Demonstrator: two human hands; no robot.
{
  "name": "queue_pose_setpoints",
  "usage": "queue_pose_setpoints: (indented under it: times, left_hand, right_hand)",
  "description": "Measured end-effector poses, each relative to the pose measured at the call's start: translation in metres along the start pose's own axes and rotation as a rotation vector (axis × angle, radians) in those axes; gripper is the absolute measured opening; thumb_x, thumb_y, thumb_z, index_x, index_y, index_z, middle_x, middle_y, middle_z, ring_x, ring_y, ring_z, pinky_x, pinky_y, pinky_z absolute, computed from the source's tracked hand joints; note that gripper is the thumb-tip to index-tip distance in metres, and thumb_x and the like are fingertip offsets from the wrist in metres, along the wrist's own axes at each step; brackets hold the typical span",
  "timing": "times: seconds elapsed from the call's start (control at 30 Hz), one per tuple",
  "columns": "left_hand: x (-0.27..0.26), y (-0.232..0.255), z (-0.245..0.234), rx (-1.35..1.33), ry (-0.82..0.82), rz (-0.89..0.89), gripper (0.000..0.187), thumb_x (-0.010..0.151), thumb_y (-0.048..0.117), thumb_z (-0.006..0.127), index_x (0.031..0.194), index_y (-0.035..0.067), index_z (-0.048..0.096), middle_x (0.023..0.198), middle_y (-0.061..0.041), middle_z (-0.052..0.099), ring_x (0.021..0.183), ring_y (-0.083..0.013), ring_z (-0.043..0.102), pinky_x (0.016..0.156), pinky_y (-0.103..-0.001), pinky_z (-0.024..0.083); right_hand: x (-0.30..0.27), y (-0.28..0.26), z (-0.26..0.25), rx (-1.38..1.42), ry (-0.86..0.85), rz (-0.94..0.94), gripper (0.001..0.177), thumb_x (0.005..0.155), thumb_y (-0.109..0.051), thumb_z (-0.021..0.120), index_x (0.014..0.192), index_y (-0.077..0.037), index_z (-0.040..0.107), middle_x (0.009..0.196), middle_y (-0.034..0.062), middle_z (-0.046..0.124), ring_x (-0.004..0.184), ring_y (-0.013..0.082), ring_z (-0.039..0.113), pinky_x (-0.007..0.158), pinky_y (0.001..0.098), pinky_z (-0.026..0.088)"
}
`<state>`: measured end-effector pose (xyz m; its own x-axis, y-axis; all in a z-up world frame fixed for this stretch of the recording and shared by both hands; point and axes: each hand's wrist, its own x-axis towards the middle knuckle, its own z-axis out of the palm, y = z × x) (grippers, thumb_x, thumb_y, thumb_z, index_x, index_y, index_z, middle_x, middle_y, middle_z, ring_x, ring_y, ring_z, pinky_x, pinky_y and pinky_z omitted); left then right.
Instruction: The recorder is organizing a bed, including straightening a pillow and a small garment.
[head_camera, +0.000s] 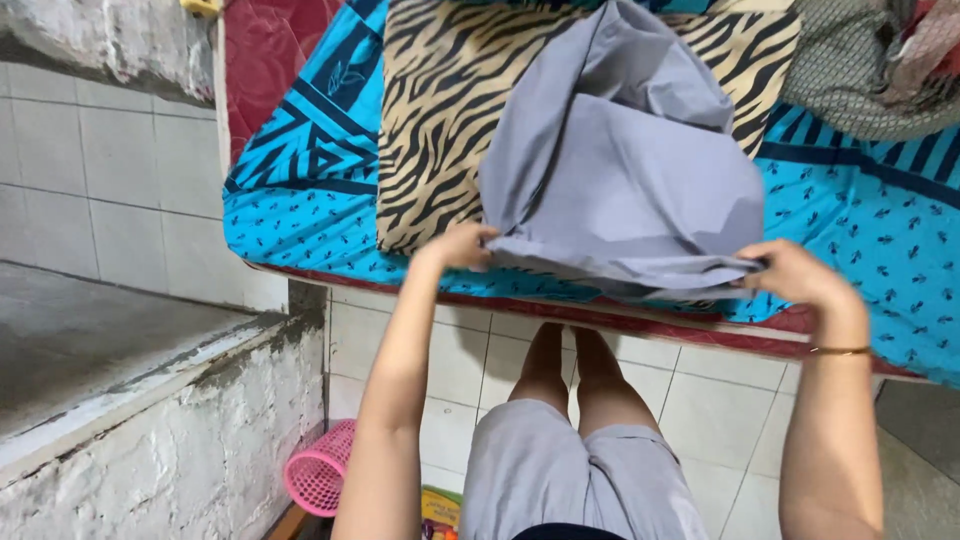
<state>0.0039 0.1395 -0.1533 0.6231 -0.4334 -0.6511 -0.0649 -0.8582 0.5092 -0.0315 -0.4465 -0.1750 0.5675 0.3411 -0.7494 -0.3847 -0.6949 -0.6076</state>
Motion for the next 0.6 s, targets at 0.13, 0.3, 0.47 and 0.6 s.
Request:
queue_pose_setpoints:
  times: [0.13,0.3,0.47,0.6]
  left_hand:
    - [0.037,-0.022,-0.042,-0.479,-0.068,-0.013,0.048,0.091,0.015,0.069,0.137,0.013,0.058,0.138,-0.011,0.064,0.127,-0.0228,0.061,0.106,-0.034,0.048]
    - [0.074,0.056,-0.108,-0.636,0.958,0.245,0.073,0.092,0.009,0.078,0.152,0.012,0.037,0.151,-0.018,0.046,0.140,-0.0335,0.045,0.109,-0.044,0.049]
    - [0.074,0.132,-0.097,-0.118,1.197,0.230,0.059,0.085,0.008,0.073,0.139,0.014,0.051,0.139,-0.016,0.057,0.133,-0.0322,0.054,0.112,-0.047,0.045]
    - [0.083,0.142,-0.033,-0.018,0.826,0.423,0.035,0.084,0.002,0.066,0.117,0.013,0.066,0.128,-0.008,0.065,0.120,-0.0296,0.060,0.101,-0.040,0.051]
  right_hand:
    - [-0.004,-0.018,-0.039,0.109,0.193,-0.140,0.034,0.077,0.009,0.071,0.110,0.001,0.074,0.094,0.0083,0.077,0.085,0.0173,0.070,0.077,0.0337,0.058]
    - [-0.010,-0.123,-0.054,0.033,0.913,-0.340,0.059,0.077,0.001,0.082,0.132,0.003,0.061,0.116,0.0191,0.062,0.105,0.0288,0.059,0.093,0.0427,0.050]
    - [-0.015,-0.207,0.004,-0.366,1.067,-0.490,0.058,0.081,-0.003,0.086,0.132,0.003,0.059,0.129,0.0234,0.061,0.124,0.0377,0.056,0.114,0.0526,0.044]
    - [0.007,-0.208,0.063,-0.199,0.805,-0.518,0.024,0.094,-0.005,0.073,0.119,-0.004,0.071,0.122,0.0151,0.067,0.118,0.0367,0.063,0.105,0.0464,0.051]
